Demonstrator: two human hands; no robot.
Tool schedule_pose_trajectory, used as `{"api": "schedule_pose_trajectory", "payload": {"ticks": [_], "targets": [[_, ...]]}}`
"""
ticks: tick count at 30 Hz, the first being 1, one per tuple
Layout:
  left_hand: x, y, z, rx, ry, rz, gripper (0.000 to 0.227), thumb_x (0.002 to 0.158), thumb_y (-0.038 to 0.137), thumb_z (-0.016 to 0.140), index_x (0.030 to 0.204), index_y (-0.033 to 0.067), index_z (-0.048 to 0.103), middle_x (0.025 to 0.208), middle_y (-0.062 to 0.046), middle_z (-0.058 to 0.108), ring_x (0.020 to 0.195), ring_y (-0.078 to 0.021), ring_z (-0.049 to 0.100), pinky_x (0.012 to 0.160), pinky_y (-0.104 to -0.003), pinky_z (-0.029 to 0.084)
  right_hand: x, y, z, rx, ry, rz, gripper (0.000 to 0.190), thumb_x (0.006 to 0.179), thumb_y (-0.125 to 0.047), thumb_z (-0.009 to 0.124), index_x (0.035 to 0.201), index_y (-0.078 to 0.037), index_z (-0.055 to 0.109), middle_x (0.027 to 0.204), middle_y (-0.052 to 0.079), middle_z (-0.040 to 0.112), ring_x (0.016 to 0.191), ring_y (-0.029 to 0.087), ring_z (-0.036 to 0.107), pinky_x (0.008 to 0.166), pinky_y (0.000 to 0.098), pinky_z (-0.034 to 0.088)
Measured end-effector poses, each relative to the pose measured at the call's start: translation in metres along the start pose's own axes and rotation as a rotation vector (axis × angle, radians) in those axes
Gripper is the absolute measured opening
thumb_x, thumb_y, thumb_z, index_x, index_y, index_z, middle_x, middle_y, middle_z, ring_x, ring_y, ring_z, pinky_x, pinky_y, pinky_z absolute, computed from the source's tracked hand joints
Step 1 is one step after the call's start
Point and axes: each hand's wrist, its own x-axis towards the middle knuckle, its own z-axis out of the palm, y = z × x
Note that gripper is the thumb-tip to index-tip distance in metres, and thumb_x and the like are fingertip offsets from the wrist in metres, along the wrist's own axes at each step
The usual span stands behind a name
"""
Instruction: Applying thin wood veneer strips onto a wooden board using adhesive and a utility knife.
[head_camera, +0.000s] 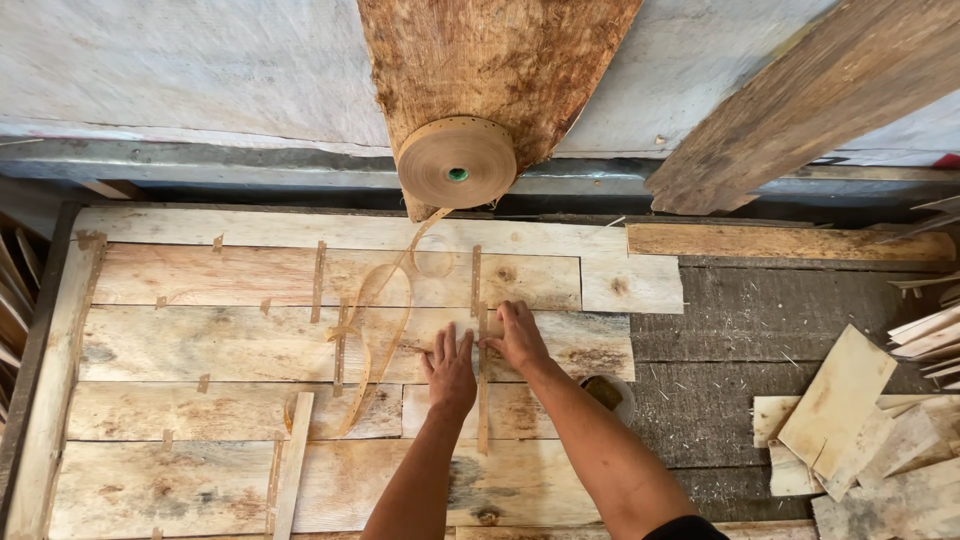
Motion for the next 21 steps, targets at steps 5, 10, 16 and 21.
{"api": "schedule_pose_trajectory", "payload": {"ticks": [5, 10, 16, 21], "targets": [[0.000, -0.001, 0.002, 0.040, -0.001, 0.006, 0.075, 0.095, 0.003, 0.053, 0.161, 0.0265, 0.026, 0.172, -0.005, 0.005, 0.159, -0.0281, 0.006, 0.123, -0.065, 0.010, -0.007, -0.012, -0.013, -0.036, -0.034, -0.036, 0.068, 0.067, -0.034, 0.096, 0.110, -0.007, 0.051, 0.111, 0.011, 0.051, 0.102, 0.027, 0.053, 0.087, 0.0417, 0.052], [0.001, -0.002, 0.004, 0.037, 0.008, 0.012, 0.074, 0.096, 0.004, 0.053, 0.160, 0.0260, 0.026, 0.172, -0.005, 0.004, 0.158, -0.0285, 0.005, 0.123, -0.066, 0.010, -0.010, -0.021, -0.020, -0.071, -0.120, 0.006, 0.075, 0.062, -0.040, 0.097, 0.113, -0.007, 0.051, 0.114, 0.010, 0.049, 0.110, 0.028, 0.051, 0.094, 0.0425, 0.051], [0.001, -0.001, 0.003, 0.041, 0.000, 0.008, 0.075, 0.096, 0.005, 0.055, 0.161, 0.0266, 0.025, 0.173, -0.005, 0.004, 0.159, -0.0287, 0.005, 0.123, -0.066, 0.011, -0.016, -0.023, -0.025, -0.088, -0.173, -0.032, 0.082, 0.055, -0.040, 0.100, 0.113, -0.008, 0.052, 0.120, 0.011, 0.047, 0.118, 0.032, 0.048, 0.101, 0.0451, 0.050], [-0.006, 0.006, -0.011, -0.008, -0.030, -0.024, 0.075, 0.096, 0.019, 0.063, 0.160, 0.0276, 0.024, 0.172, -0.003, 0.004, 0.159, -0.0268, 0.004, 0.124, -0.066, 0.011, -0.016, -0.025, -0.031, -0.095, -0.258, -0.047, 0.086, 0.051, -0.033, 0.103, 0.115, -0.008, 0.050, 0.123, 0.012, 0.044, 0.121, 0.034, 0.046, 0.101, 0.0460, 0.049]]}}
